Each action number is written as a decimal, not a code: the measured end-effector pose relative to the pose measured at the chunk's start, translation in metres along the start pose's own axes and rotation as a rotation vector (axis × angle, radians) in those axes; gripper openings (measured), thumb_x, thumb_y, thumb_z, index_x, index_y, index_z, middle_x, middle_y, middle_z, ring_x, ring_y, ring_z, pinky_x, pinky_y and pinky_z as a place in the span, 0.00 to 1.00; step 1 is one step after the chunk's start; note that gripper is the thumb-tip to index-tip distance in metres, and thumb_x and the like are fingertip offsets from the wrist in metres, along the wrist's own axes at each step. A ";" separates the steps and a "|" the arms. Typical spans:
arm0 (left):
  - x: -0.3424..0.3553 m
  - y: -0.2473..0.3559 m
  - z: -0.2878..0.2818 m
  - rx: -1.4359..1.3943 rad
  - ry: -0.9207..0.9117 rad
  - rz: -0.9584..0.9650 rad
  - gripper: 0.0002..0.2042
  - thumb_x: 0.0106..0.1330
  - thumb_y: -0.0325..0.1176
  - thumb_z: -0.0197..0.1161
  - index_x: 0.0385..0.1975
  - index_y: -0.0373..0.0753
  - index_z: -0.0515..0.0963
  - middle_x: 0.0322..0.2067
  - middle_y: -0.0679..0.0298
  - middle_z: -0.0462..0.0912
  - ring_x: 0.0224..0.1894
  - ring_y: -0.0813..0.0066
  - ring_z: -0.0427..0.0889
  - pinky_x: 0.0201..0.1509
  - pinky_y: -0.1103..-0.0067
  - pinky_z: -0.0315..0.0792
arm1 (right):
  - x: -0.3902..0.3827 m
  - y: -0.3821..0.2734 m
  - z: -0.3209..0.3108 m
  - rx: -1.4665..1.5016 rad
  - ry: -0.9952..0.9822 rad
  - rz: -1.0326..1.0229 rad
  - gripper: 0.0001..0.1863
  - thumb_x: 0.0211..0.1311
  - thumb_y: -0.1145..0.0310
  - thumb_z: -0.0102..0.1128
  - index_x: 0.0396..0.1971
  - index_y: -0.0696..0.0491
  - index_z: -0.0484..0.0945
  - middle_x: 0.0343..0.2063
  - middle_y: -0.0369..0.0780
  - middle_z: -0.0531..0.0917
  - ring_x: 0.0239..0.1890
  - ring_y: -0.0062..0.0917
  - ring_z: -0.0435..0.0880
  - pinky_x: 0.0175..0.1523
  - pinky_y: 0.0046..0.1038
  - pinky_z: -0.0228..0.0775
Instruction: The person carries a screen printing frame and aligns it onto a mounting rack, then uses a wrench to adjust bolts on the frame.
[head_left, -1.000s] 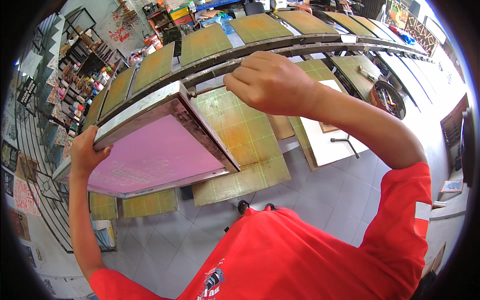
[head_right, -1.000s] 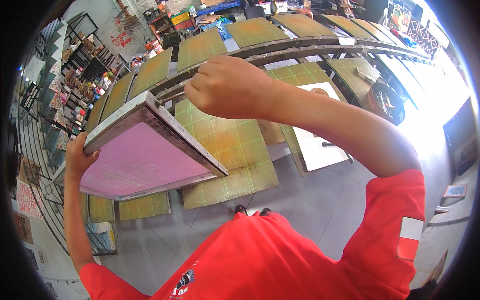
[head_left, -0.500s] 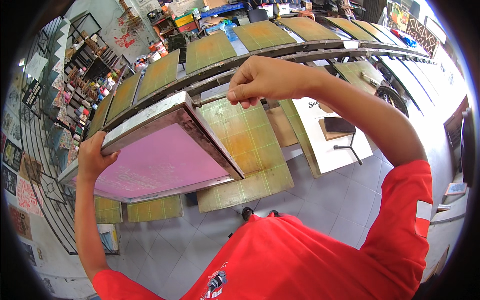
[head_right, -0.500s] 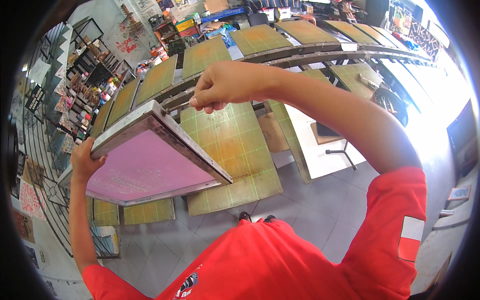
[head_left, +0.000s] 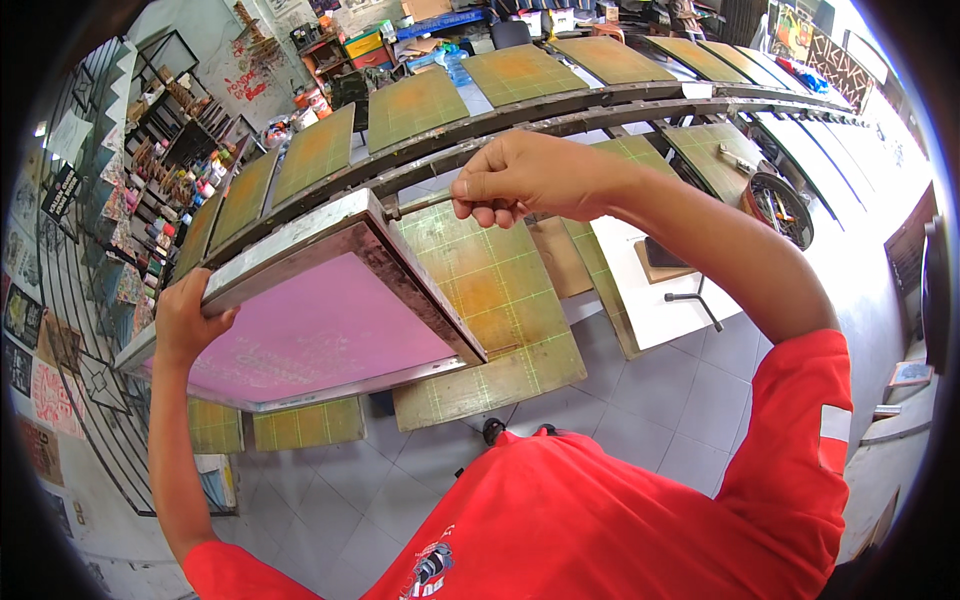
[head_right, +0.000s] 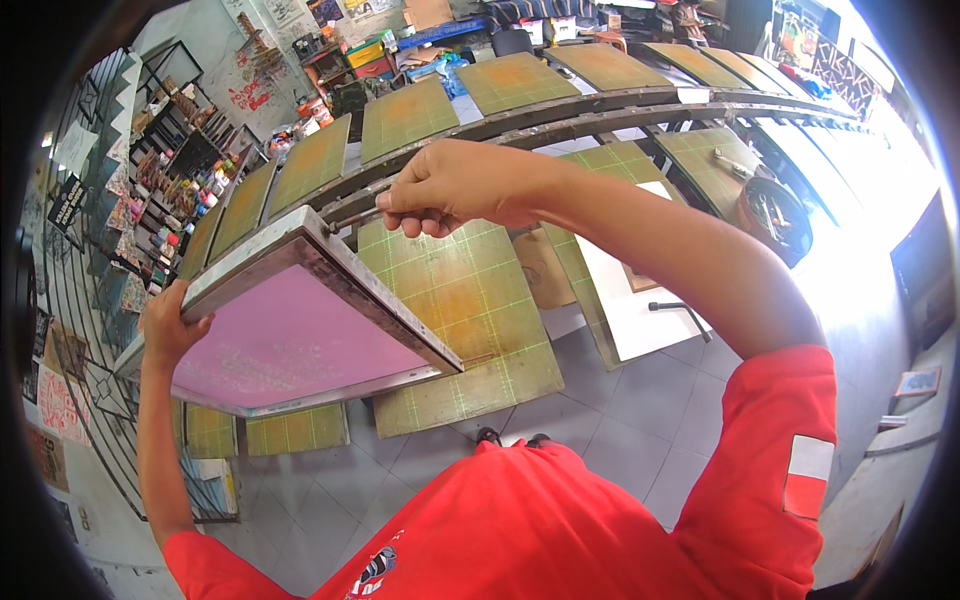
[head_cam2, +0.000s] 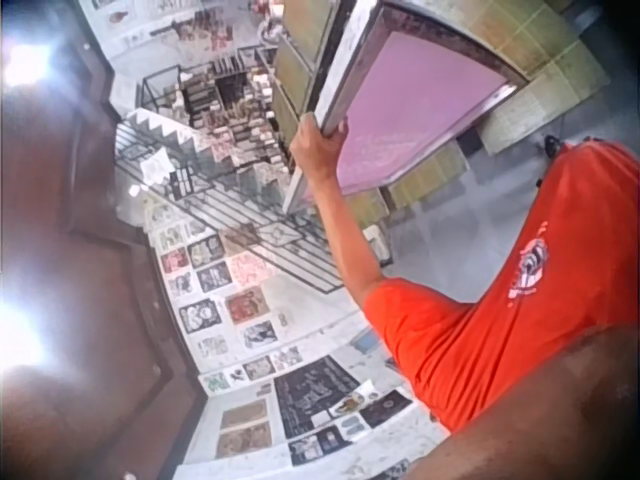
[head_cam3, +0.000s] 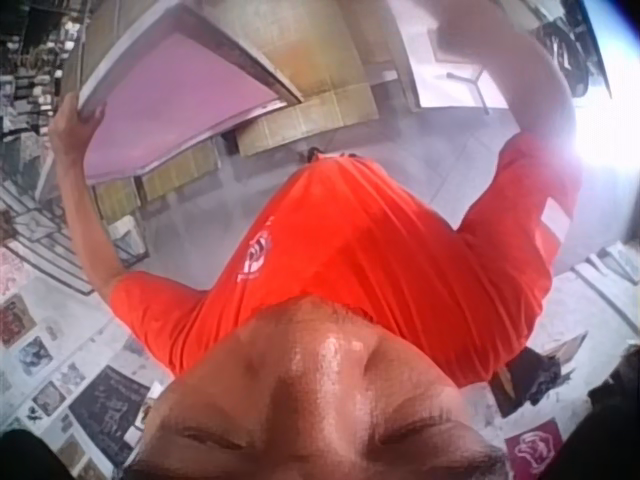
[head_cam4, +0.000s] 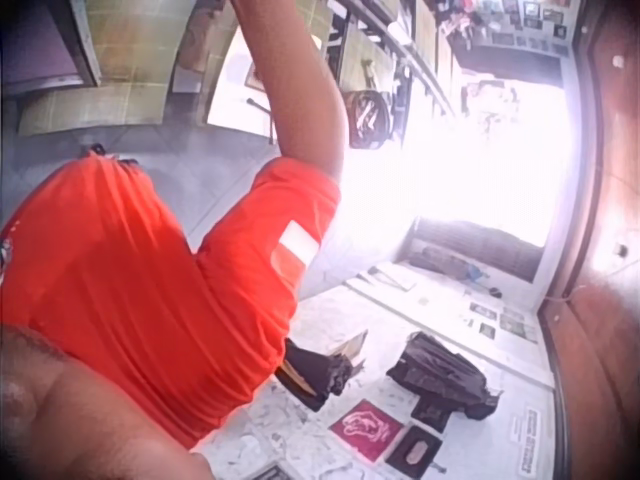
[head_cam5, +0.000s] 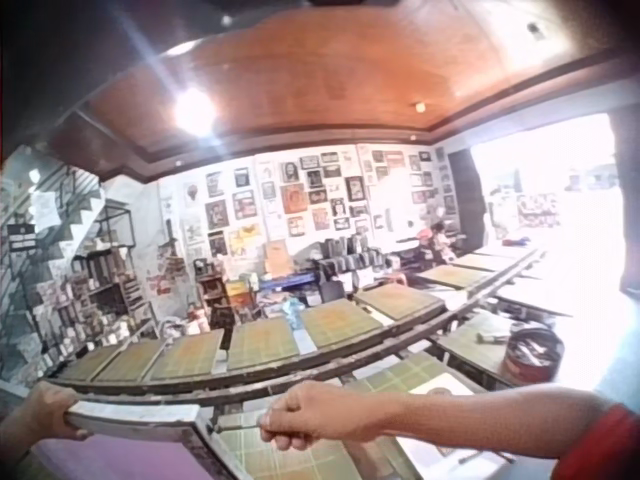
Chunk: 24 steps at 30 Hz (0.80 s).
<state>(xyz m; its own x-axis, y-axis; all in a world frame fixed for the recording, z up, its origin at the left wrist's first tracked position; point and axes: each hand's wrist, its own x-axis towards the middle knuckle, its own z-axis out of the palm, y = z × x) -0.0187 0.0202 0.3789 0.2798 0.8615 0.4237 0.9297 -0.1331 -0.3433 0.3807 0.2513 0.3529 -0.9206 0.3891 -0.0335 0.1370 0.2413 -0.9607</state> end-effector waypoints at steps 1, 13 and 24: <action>0.000 0.001 -0.001 0.001 0.002 0.000 0.23 0.40 0.34 0.74 0.35 0.34 0.71 0.25 0.52 0.74 0.29 0.47 0.77 0.30 0.63 0.70 | 0.000 -0.002 -0.001 -0.129 0.024 -0.063 0.14 0.66 0.61 0.58 0.34 0.59 0.80 0.23 0.34 0.80 0.25 0.15 0.76 0.33 0.25 0.71; -0.002 -0.003 0.001 -0.050 -0.029 -0.040 0.22 0.44 0.37 0.71 0.37 0.34 0.71 0.27 0.50 0.75 0.31 0.46 0.76 0.32 0.62 0.68 | -0.011 -0.002 0.010 -0.693 0.344 -0.329 0.16 0.64 0.60 0.58 0.26 0.58 0.79 0.21 0.38 0.80 0.25 0.24 0.78 0.33 0.24 0.70; 0.002 0.004 -0.002 -0.022 0.029 0.021 0.23 0.40 0.33 0.74 0.35 0.34 0.71 0.26 0.51 0.76 0.28 0.46 0.77 0.30 0.63 0.70 | -0.002 0.019 -0.004 -1.321 0.442 -0.953 0.16 0.62 0.57 0.61 0.35 0.57 0.80 0.25 0.40 0.83 0.28 0.30 0.82 0.33 0.27 0.73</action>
<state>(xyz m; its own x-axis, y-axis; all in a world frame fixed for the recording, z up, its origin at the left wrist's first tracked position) -0.0144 0.0201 0.3800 0.3062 0.8438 0.4407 0.9285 -0.1626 -0.3339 0.3867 0.2586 0.3355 -0.7158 -0.1771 0.6755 0.0338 0.9574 0.2868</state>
